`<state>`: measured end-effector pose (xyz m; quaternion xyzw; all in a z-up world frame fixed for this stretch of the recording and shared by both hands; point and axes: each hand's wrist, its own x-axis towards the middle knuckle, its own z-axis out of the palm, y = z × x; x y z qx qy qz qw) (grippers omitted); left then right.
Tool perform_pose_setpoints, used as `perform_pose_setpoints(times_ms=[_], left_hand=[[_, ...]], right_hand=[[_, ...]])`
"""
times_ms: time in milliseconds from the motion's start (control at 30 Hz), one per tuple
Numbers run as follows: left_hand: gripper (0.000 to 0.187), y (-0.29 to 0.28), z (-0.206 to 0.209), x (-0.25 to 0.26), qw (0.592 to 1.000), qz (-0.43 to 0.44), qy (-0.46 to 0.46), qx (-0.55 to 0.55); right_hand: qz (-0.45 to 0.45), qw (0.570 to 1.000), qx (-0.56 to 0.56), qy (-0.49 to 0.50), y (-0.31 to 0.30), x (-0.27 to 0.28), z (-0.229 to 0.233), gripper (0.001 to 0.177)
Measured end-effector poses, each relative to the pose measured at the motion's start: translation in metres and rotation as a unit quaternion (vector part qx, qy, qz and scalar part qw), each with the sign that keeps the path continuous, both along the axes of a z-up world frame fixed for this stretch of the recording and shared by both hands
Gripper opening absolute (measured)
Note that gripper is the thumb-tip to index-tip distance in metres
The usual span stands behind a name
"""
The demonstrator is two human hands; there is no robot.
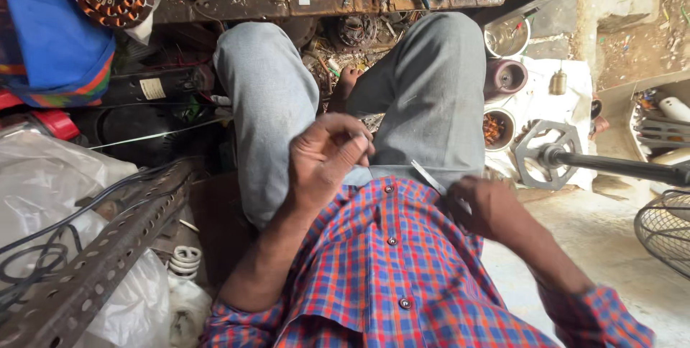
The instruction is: The person prepares small white paper strips using scissors and then places them into the slots of a metal fan motor component by hand.
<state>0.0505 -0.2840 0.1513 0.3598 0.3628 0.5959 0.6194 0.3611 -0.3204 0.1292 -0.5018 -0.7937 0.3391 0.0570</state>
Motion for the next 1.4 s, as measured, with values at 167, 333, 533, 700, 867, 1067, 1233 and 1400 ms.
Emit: perform_pose_setpoints(times_ms=[167, 333, 533, 700, 867, 1067, 1233, 1400], left_hand=[[0.01, -0.01, -0.028, 0.008, 0.998, -0.036, -0.025, -0.041], [0.011, 0.001, -0.032, 0.005, 0.986, -0.09, -0.119, -0.076], [0.022, 0.004, -0.023, 0.006, 0.995, -0.069, -0.055, -0.049], [0.017, 0.012, -0.021, 0.013, 0.996, -0.067, 0.018, -0.051], [0.023, 0.024, -0.015, 0.019, 0.995, -0.053, 0.04, -0.077], [0.042, 0.035, -0.025, 0.027, 0.995, -0.045, 0.008, -0.089], [0.044, 0.038, -0.032, 0.034, 0.994, -0.035, 0.081, -0.071], [0.045, 0.038, -0.034, 0.037, 0.993, -0.025, 0.098, -0.066]], right_hand=[[0.005, 0.999, -0.031, -0.018, -0.024, 0.011, 0.009, 0.037], [-0.012, 0.999, -0.021, -0.027, -0.034, 0.007, 0.005, 0.053], [-0.171, 0.946, -0.245, 0.123, -0.022, 0.019, -0.005, 0.075], [-0.193, 0.828, -0.331, 0.409, -0.002, -0.015, -0.004, 0.08], [-0.12, 0.74, -0.405, 0.523, -0.002, -0.049, -0.02, 0.084], [-0.119, 0.76, -0.38, 0.514, -0.002, -0.051, -0.038, 0.085], [-0.119, 0.764, -0.348, 0.53, -0.005, -0.053, -0.046, 0.084], [-0.139, 0.774, -0.335, 0.519, -0.008, -0.055, -0.047, 0.083]])
